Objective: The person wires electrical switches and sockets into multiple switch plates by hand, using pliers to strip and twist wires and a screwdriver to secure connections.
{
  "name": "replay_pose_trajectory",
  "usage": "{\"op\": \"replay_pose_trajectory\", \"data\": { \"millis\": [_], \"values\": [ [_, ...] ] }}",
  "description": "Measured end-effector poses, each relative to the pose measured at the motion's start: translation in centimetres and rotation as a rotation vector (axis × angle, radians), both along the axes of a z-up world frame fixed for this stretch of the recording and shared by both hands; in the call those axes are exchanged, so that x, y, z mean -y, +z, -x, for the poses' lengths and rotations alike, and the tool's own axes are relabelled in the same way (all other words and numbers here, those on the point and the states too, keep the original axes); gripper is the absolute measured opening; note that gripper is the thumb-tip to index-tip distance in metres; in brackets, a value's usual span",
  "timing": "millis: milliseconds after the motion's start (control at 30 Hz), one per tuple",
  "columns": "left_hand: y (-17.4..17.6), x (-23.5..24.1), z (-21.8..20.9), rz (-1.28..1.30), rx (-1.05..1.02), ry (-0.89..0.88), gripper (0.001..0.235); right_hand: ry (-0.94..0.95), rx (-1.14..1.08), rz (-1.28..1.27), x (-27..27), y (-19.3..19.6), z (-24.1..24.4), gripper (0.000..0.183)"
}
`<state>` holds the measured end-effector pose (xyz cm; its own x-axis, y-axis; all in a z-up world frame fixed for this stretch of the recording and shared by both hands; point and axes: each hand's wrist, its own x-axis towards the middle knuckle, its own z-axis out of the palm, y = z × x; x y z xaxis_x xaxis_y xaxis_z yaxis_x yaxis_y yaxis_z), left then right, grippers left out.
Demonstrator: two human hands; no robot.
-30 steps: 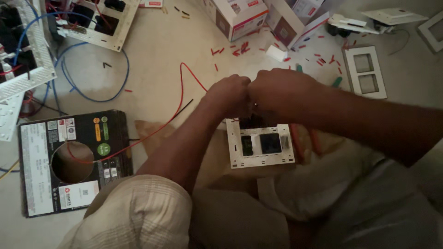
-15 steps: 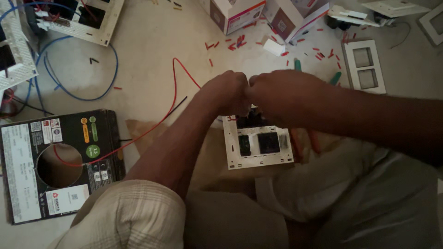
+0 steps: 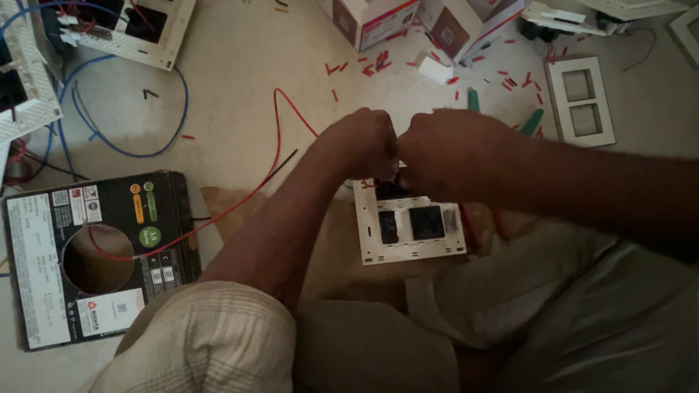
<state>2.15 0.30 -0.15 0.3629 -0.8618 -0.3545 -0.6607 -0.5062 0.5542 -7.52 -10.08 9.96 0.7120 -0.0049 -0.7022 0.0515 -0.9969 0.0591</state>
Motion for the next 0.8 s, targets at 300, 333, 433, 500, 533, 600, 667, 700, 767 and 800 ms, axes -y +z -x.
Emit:
{"op": "replay_pose_trajectory", "data": {
  "millis": [300,333,433,500,533,600,667,700,767,800],
  "values": [
    [-0.5,-0.2,-0.1,0.053,-0.029,0.013,0.025,0.095,-0.009,0.071,-0.6,0.8,-0.3,0.021],
    [-0.5,-0.2,-0.1,0.055,-0.014,0.009,0.027,0.051,-0.016,0.053,-0.6,0.7,-0.3,0.023],
    [-0.8,-0.1,-0.2,0.116,0.004,-0.014,0.032,0.048,0.062,-0.039,-0.2,-0.2,0.1,0.034],
    [-1.1,-0.2,-0.4,0.225,-0.014,-0.049,0.042,0.206,0.259,-0.151,0.1,-0.5,0.4,0.035],
    [-1.2,-0.2,-0.3,0.233,0.010,-0.054,0.039,0.244,0.254,-0.123,0.0,-0.4,0.5,0.030],
    [-1.2,-0.2,-0.2,0.245,0.060,-0.063,0.036,0.319,0.244,-0.070,-0.3,0.4,0.5,0.020],
    [-1.0,-0.2,-0.2,0.127,0.050,-0.073,0.039,0.166,0.060,0.039,-1.0,1.1,0.0,0.021],
    [-0.9,-0.1,-0.2,0.071,0.044,-0.079,0.040,0.088,-0.032,0.096,-1.1,1.3,-0.2,0.023],
    [-0.8,0.0,-0.1,0.066,-0.001,-0.018,0.033,0.015,-0.008,0.023,-0.9,1.3,-0.4,0.024],
    [-0.9,0.1,-0.2,0.063,-0.023,0.013,0.030,-0.021,0.005,-0.014,-0.7,1.0,-0.6,0.025]
  ]
}}
